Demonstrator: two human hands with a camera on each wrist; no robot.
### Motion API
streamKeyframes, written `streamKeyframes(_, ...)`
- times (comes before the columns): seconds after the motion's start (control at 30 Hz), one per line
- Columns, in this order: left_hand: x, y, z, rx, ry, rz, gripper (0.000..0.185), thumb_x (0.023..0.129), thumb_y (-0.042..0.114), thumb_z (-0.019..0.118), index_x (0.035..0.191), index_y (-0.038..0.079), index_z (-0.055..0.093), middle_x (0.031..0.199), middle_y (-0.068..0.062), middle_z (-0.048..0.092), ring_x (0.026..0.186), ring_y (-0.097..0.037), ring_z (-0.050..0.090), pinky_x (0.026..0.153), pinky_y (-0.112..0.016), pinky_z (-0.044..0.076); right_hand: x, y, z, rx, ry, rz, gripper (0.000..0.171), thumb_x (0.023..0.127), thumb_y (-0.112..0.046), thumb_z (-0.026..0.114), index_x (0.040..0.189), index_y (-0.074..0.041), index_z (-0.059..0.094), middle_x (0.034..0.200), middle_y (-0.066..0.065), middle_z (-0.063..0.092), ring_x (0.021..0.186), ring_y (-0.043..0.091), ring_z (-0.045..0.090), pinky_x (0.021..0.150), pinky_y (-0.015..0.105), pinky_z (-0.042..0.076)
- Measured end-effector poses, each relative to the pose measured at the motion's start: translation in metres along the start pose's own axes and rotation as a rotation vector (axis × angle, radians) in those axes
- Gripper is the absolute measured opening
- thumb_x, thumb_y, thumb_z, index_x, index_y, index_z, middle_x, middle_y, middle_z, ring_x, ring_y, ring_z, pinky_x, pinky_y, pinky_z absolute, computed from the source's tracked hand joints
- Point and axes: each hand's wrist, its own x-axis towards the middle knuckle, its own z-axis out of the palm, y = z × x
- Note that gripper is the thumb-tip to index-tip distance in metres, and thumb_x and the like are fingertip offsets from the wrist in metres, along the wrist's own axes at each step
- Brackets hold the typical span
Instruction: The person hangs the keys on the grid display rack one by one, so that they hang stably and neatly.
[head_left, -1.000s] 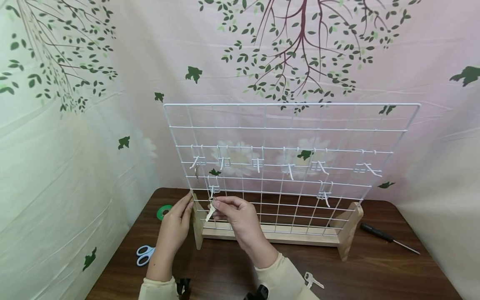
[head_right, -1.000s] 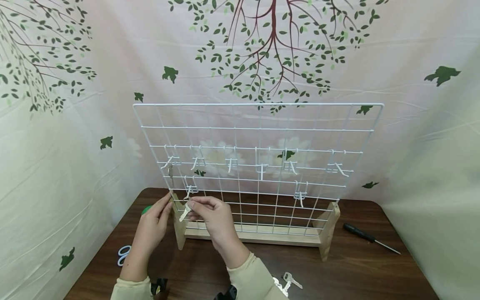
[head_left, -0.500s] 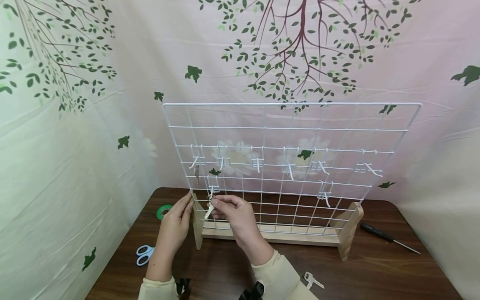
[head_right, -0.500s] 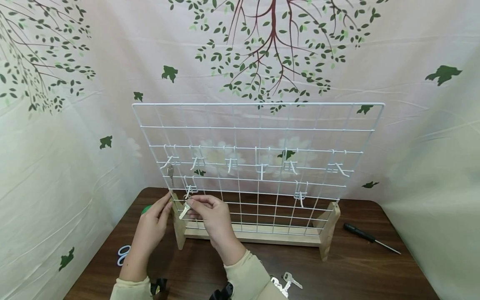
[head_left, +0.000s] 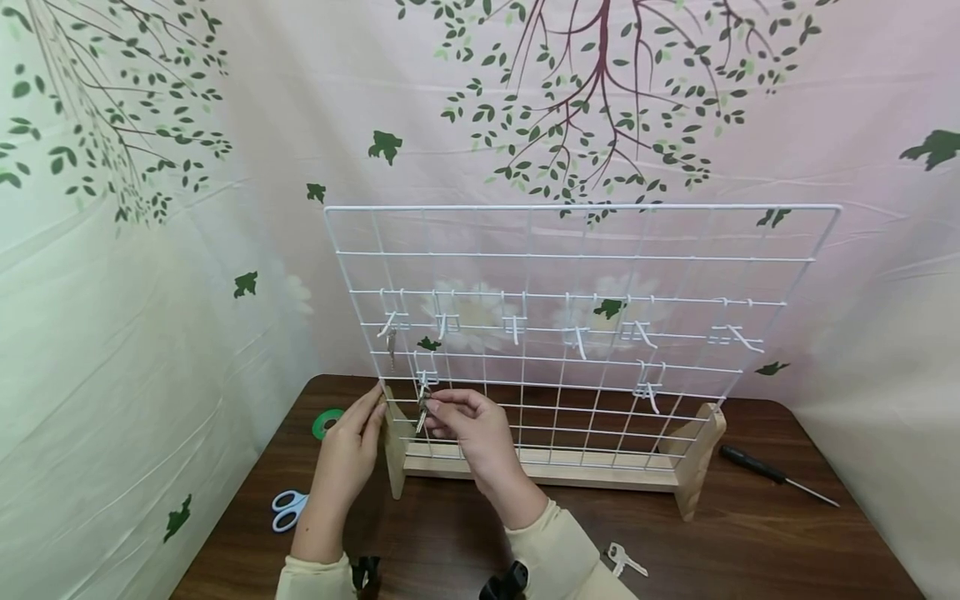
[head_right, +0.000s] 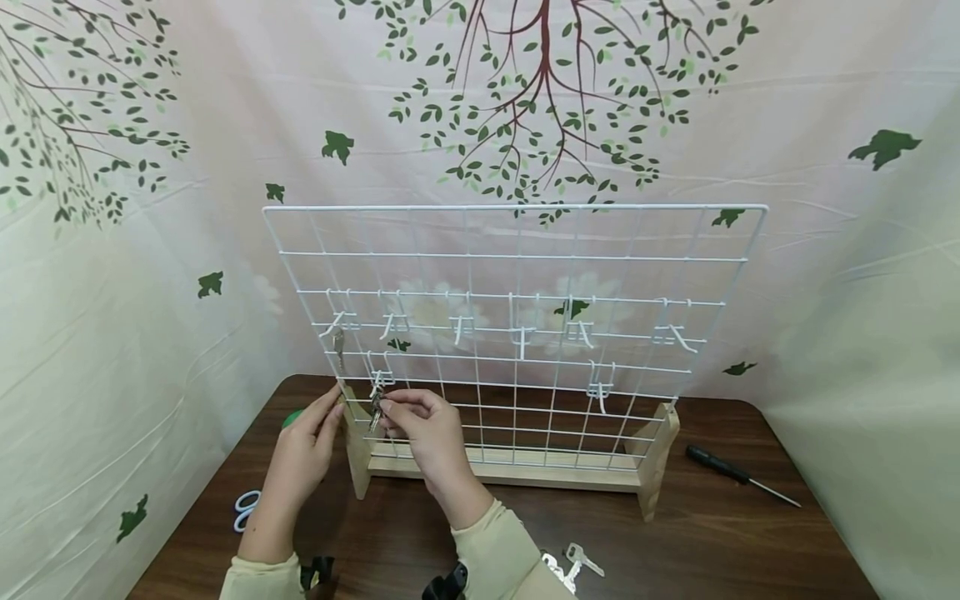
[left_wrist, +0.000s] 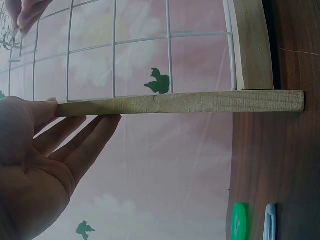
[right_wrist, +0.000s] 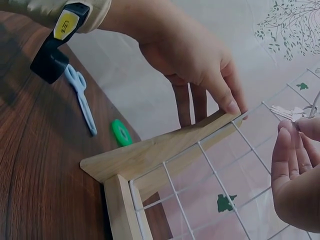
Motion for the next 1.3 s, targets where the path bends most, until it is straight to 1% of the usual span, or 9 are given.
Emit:
streamKeyframes(0.2, 0.0, 0.0, 0.0, 0.003, -0.006, -0.004, 0.045, 0.112, 0.02, 0.058, 0.155, 0.009, 0.057, 0.153, -0.016, 0.064, 0.136, -0.038, 0.066, 0.105, -0.057, 0.06, -0.003, 0.001, -0.008, -0.035, 0.0, 0.001, 0.028, 0.098, -0.01, 0.077, 0.12, 0.007, 0.072, 0.106, 0.015, 0.083, 0.085, 0.011, 0.079, 0.086, 0.034, 0.068)
streamKeyframes(0.37, 0.0, 0.001, 0.0, 0.001, -0.01, -0.002, 0.045, 0.112, 0.02, 0.058, 0.156, 0.009, 0.057, 0.154, -0.017, 0.063, 0.136, -0.038, 0.066, 0.104, -0.056, 0.06, -0.012, -0.002, -0.021, -0.039, -0.017, 0.015, 0.031, 0.098, -0.015, 0.078, 0.121, 0.005, 0.072, 0.105, 0.011, 0.083, 0.089, 0.013, 0.079, 0.081, 0.028, 0.066)
streamKeyframes(0.43, 0.0, 0.001, 0.0, 0.002, -0.011, -0.002, 0.045, 0.112, 0.02, 0.057, 0.156, 0.009, 0.057, 0.154, -0.017, 0.063, 0.136, -0.038, 0.066, 0.104, -0.057, 0.06, -0.017, -0.004, -0.028, -0.041, -0.019, 0.028, 0.03, 0.099, -0.015, 0.077, 0.121, 0.004, 0.072, 0.106, 0.011, 0.083, 0.088, 0.013, 0.079, 0.08, 0.028, 0.066)
streamKeyframes(0.57, -0.001, 0.002, 0.0, 0.006, -0.014, -0.007, 0.045, 0.113, 0.02, 0.057, 0.156, 0.008, 0.056, 0.154, -0.017, 0.063, 0.136, -0.039, 0.066, 0.104, -0.057, 0.06, -0.03, -0.01, -0.044, -0.114, -0.035, 0.04, 0.032, 0.1, -0.016, 0.076, 0.124, 0.004, 0.07, 0.114, 0.02, 0.08, 0.086, 0.015, 0.078, 0.076, 0.029, 0.065)
streamKeyframes(0.67, -0.001, 0.003, 0.0, 0.008, -0.013, -0.004, 0.045, 0.113, 0.02, 0.057, 0.156, 0.008, 0.056, 0.154, -0.018, 0.063, 0.136, -0.039, 0.066, 0.104, -0.057, 0.06, -0.042, -0.017, -0.062, -0.228, -0.055, 0.028, 0.034, 0.1, -0.017, 0.076, 0.127, 0.003, 0.069, 0.117, 0.024, 0.077, 0.085, 0.016, 0.077, 0.073, 0.028, 0.065)
streamKeyframes(0.8, 0.001, 0.004, 0.0, 0.009, -0.001, 0.012, 0.044, 0.112, 0.019, 0.058, 0.155, 0.008, 0.057, 0.152, -0.018, 0.064, 0.135, -0.039, 0.066, 0.104, -0.057, 0.06, -0.056, -0.023, -0.091, -0.384, -0.072, 0.01, 0.037, 0.099, -0.019, 0.077, 0.129, 0.001, 0.068, 0.118, 0.023, 0.074, 0.087, 0.016, 0.076, 0.071, 0.028, 0.065)
streamKeyframes(0.97, 0.004, 0.006, -0.001, 0.007, 0.005, 0.03, 0.043, 0.112, 0.017, 0.058, 0.154, 0.007, 0.058, 0.151, -0.019, 0.065, 0.134, -0.04, 0.067, 0.103, -0.058, 0.06, -0.066, -0.022, -0.132, -0.515, -0.087, 0.011, 0.043, 0.098, -0.018, 0.077, 0.132, 0.005, 0.064, 0.117, 0.023, 0.074, 0.085, 0.017, 0.075, 0.068, 0.03, 0.066)
streamKeyframes(1.13, 0.001, 0.005, -0.002, 0.011, -0.032, -0.024, 0.045, 0.113, 0.02, 0.056, 0.157, 0.009, 0.055, 0.154, -0.017, 0.063, 0.137, -0.039, 0.065, 0.105, -0.058, 0.06, -0.074, -0.001, -0.167, -0.54, -0.166, 0.102, 0.054, 0.099, -0.015, 0.076, 0.139, 0.012, 0.054, 0.109, 0.022, 0.073, 0.079, 0.019, 0.074, 0.062, 0.031, 0.065)
streamKeyframes(1.3, -0.002, 0.004, -0.001, 0.013, -0.046, -0.044, 0.046, 0.113, 0.021, 0.056, 0.157, 0.009, 0.054, 0.156, -0.017, 0.061, 0.139, -0.039, 0.064, 0.107, -0.058, 0.058, -0.081, 0.02, -0.187, -0.56, -0.241, 0.197, 0.056, 0.1, -0.013, 0.074, 0.141, 0.017, 0.049, 0.101, 0.019, 0.074, 0.069, 0.018, 0.07, 0.056, 0.033, 0.064)
